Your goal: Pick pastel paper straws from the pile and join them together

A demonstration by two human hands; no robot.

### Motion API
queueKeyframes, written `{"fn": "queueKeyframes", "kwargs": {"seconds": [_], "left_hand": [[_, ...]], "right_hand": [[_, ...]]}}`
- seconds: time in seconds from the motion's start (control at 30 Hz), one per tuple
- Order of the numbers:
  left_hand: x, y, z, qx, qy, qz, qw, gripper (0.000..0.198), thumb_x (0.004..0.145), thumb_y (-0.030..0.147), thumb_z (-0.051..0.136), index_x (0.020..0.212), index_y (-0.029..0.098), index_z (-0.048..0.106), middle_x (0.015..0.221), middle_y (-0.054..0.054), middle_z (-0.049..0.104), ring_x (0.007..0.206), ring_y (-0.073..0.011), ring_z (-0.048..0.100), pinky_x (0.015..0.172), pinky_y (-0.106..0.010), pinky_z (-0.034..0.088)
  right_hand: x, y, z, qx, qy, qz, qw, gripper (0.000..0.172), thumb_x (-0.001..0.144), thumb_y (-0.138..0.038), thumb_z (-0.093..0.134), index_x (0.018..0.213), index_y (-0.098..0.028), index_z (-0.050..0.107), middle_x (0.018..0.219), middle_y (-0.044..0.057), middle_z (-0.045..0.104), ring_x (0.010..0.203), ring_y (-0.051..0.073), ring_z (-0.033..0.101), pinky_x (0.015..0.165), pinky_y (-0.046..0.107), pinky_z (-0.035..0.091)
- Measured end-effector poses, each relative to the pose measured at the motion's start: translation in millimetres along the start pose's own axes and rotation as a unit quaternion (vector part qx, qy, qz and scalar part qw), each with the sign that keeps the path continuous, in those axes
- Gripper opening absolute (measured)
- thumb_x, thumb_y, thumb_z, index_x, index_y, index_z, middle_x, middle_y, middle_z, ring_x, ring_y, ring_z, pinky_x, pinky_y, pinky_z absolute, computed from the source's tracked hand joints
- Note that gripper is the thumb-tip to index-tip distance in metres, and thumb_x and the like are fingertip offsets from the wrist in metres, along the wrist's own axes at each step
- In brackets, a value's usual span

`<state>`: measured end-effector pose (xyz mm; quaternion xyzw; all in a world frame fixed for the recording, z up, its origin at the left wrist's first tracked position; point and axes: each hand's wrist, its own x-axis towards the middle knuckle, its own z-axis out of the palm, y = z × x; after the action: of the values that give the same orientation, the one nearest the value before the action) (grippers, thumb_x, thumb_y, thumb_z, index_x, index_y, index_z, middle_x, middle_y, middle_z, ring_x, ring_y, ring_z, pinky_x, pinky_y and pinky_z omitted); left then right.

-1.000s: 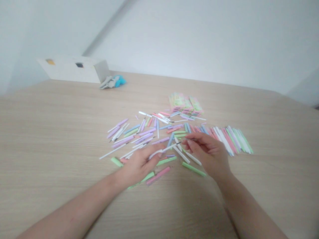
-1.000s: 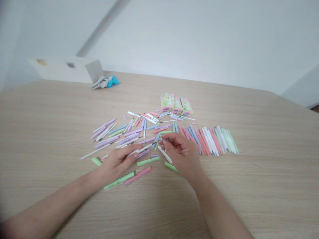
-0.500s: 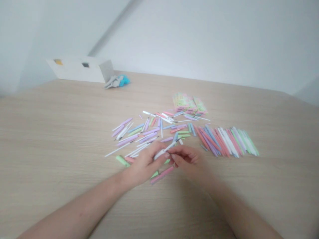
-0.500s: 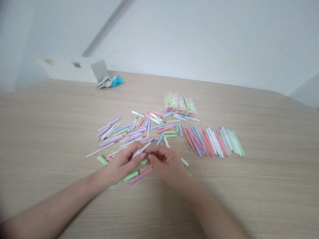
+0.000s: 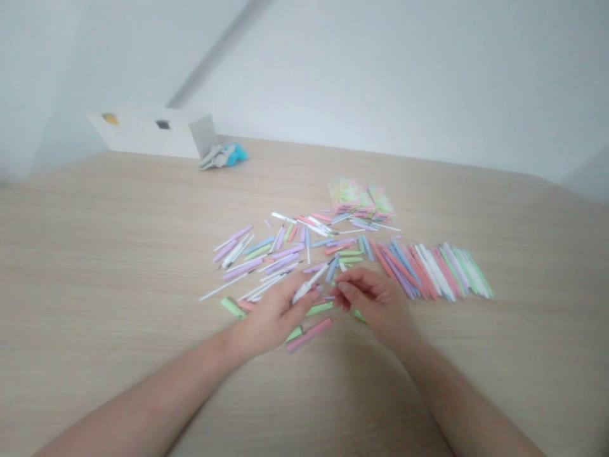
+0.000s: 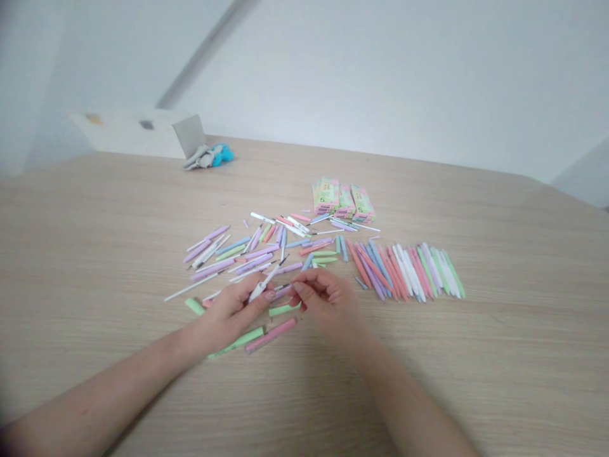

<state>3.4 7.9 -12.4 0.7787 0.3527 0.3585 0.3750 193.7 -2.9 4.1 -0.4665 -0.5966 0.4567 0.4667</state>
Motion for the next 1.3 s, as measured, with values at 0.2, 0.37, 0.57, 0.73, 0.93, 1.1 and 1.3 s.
{"fn": "queueKeyframes", "kwargs": {"seconds": [0.2,0.37,0.57,0.73,0.93,1.1,1.3], "left_hand": [[1,3,-1.2,-0.005,-0.046,0.013,0.999,0.028,0.094,0.027,0.039,0.116,0.019,0.055,0.113,-0.005,0.061,0.103,-0.0195,0.055,0.092,-0.030,0.041],[0,4,-2.2,0.006,-0.069,0.007,0.998,0.029,0.095,0.028,0.037,0.119,0.021,0.051,0.116,-0.005,0.059,0.104,-0.0187,0.054,0.092,-0.029,0.040],[-2,3,-1.3,0.045,-0.089,-0.020,0.995,0.024,0.095,0.031,0.035,0.104,0.019,0.053,0.094,-0.003,0.061,0.085,-0.0160,0.055,0.078,-0.027,0.042],[-3,4,-0.9,0.039,-0.093,-0.015,0.995,0.019,0.095,0.029,0.036,0.091,0.019,0.051,0.082,0.000,0.057,0.075,-0.0128,0.052,0.068,-0.023,0.040],[-3,2,-0.3,0.057,-0.096,-0.009,0.994,0.016,0.094,0.026,0.037,0.087,0.019,0.048,0.079,0.001,0.054,0.072,-0.0117,0.051,0.065,-0.022,0.038],[-3,2,-0.5,0.072,-0.103,0.003,0.992,0.013,0.093,0.027,0.040,0.089,0.019,0.049,0.079,0.001,0.055,0.070,-0.0124,0.052,0.064,-0.023,0.038],[-3,3,-0.2,0.124,-0.122,0.006,0.985,0.016,0.093,0.027,0.041,0.102,0.020,0.052,0.083,-0.001,0.059,0.075,-0.0147,0.055,0.066,-0.025,0.039]], "right_hand": [[0,4,-13,0.037,0.034,-0.070,0.996,0.012,0.085,-0.024,0.057,0.093,-0.021,0.065,0.079,0.002,0.069,0.065,0.011,0.062,0.057,0.022,0.051],[-4,-9,-19,0.014,0.054,-0.111,0.992,0.012,0.086,-0.020,0.057,0.094,-0.023,0.064,0.077,0.000,0.068,0.063,0.010,0.062,0.056,0.020,0.052],[-7,-16,-20,-0.054,0.052,-0.137,0.988,0.013,0.087,-0.017,0.054,0.094,-0.022,0.063,0.078,0.001,0.066,0.065,0.010,0.061,0.058,0.021,0.051],[-8,-13,-22,-0.086,0.024,-0.130,0.987,0.013,0.087,-0.018,0.054,0.096,-0.021,0.062,0.080,0.002,0.066,0.070,0.012,0.063,0.061,0.023,0.051],[-10,-7,-24,-0.117,0.015,-0.126,0.985,0.014,0.088,-0.021,0.053,0.099,-0.023,0.062,0.078,0.001,0.065,0.071,0.013,0.063,0.064,0.025,0.050],[-10,-6,-26,-0.153,-0.003,-0.126,0.980,0.014,0.088,-0.021,0.052,0.098,-0.023,0.061,0.082,0.002,0.065,0.074,0.014,0.062,0.068,0.027,0.049],[-9,-9,-26,-0.221,-0.048,-0.131,0.965,0.012,0.085,-0.017,0.053,0.093,-0.021,0.061,0.081,0.002,0.064,0.073,0.014,0.061,0.066,0.026,0.047]]}}
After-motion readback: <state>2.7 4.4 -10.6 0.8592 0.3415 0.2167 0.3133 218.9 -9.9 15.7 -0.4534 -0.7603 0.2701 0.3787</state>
